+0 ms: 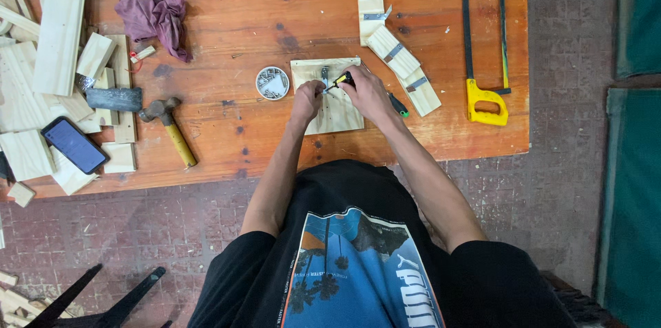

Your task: The person assembles small wooden pieces by attaching metal brackets with screws. They use a screwdriver to tighten screws into pre-drilled holes on the wood, handling each piece individually and placing completed units aside on the workbench.

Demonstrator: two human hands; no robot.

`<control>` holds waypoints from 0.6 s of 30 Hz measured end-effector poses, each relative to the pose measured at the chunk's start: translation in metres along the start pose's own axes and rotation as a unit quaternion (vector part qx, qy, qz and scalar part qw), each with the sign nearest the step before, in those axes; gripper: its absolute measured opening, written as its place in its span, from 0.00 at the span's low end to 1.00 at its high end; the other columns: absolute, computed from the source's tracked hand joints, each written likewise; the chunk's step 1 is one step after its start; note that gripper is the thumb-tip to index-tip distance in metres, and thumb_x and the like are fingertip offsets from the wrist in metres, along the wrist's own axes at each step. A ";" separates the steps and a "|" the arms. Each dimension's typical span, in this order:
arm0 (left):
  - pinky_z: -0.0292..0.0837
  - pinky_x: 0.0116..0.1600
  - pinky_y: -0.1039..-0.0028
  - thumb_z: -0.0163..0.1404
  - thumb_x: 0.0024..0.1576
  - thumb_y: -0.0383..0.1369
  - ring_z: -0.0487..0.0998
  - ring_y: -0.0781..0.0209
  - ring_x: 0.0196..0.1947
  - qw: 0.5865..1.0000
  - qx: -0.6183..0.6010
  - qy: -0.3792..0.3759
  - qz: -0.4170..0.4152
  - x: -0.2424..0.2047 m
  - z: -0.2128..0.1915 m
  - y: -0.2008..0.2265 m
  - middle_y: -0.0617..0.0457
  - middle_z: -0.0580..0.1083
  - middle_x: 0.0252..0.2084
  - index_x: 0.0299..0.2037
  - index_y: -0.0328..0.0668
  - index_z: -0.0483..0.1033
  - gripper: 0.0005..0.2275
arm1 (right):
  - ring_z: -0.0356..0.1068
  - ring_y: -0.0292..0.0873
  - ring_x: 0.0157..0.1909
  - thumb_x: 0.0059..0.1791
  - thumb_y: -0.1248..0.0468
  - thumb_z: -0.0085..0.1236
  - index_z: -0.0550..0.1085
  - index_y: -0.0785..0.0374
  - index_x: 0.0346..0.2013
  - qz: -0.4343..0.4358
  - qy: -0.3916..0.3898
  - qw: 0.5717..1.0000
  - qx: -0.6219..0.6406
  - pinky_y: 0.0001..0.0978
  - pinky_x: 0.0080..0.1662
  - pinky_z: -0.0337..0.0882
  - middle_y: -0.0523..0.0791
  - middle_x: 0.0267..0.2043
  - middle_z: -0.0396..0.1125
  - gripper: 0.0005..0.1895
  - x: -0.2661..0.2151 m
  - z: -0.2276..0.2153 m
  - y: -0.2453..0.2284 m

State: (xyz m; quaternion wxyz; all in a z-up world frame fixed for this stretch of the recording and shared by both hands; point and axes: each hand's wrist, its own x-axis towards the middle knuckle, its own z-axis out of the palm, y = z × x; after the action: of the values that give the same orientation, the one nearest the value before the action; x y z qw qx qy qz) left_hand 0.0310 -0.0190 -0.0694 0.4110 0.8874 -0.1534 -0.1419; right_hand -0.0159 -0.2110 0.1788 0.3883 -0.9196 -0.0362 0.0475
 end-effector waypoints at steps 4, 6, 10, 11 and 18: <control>0.76 0.51 0.59 0.56 0.50 0.22 0.81 0.45 0.41 1.000 -0.007 0.001 0.002 0.001 0.005 -0.006 0.48 0.78 0.35 0.42 0.45 0.80 0.11 | 0.72 0.64 0.50 0.53 0.62 0.58 0.73 0.62 0.50 -0.015 0.006 1.000 -0.006 0.56 0.50 0.73 0.56 0.43 0.70 0.12 0.000 0.001 -0.002; 0.76 0.51 0.58 0.56 0.50 0.22 0.81 0.45 0.41 1.000 -0.006 0.000 0.004 0.003 0.005 -0.006 0.48 0.78 0.35 0.42 0.45 0.80 0.11 | 0.73 0.64 0.50 0.54 0.62 0.58 0.73 0.62 0.50 -0.020 0.011 1.000 -0.012 0.56 0.50 0.73 0.56 0.43 0.70 0.12 0.001 0.002 -0.002; 0.76 0.52 0.58 0.52 0.54 0.24 0.81 0.44 0.43 1.000 0.005 -0.008 0.011 0.002 0.001 -0.001 0.48 0.78 0.36 0.43 0.47 0.80 0.10 | 0.74 0.55 0.40 0.51 0.63 0.62 0.73 0.60 0.48 -0.041 0.036 0.998 -0.010 0.46 0.41 0.76 0.52 0.40 0.68 0.12 0.005 0.013 0.005; 0.76 0.52 0.59 0.51 0.55 0.24 0.81 0.44 0.43 1.000 0.012 -0.010 0.013 0.001 0.000 0.000 0.49 0.79 0.37 0.44 0.48 0.80 0.10 | 0.75 0.51 0.39 0.50 0.64 0.63 0.73 0.59 0.48 -0.039 0.055 0.998 0.013 0.42 0.39 0.77 0.50 0.40 0.68 0.13 0.007 0.018 0.008; 0.75 0.52 0.55 0.48 0.56 0.22 0.81 0.41 0.44 0.999 -0.005 -0.009 0.031 -0.008 -0.017 0.014 0.45 0.79 0.37 0.45 0.46 0.80 0.11 | 0.76 0.58 0.39 0.48 0.70 0.63 0.75 0.63 0.52 -0.008 0.040 0.985 0.168 0.41 0.40 0.78 0.55 0.40 0.70 0.17 0.015 0.028 0.010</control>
State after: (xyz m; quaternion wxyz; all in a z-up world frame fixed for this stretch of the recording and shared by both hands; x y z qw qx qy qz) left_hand 0.0276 -0.0128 -0.0475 0.4183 0.8788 -0.1838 -0.1379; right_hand -0.0038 -0.1965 0.1519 0.5391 -0.8419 -0.0195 0.0127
